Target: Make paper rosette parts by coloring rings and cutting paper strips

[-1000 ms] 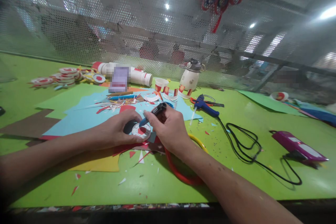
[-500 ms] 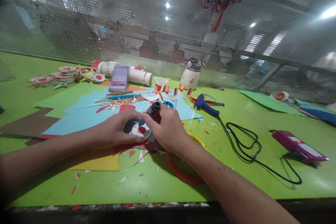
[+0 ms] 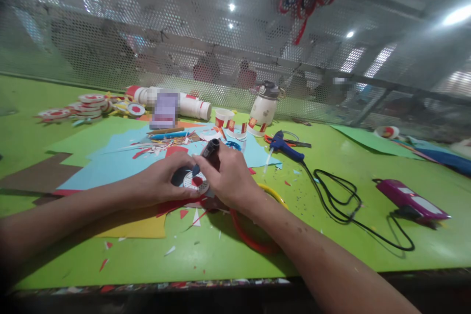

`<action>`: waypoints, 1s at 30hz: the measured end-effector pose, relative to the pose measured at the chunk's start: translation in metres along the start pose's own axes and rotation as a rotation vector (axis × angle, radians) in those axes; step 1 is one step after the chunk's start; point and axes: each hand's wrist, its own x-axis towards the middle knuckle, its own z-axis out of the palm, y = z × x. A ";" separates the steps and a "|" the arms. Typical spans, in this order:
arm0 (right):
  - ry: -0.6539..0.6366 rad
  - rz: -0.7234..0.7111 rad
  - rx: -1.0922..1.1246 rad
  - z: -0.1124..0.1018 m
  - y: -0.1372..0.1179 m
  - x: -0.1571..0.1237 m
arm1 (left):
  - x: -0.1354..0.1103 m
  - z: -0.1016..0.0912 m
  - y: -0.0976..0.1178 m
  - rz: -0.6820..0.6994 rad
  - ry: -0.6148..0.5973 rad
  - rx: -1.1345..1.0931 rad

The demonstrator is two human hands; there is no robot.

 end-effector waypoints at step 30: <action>0.087 0.163 0.122 0.001 0.010 -0.006 | -0.002 0.000 0.000 -0.018 -0.011 -0.009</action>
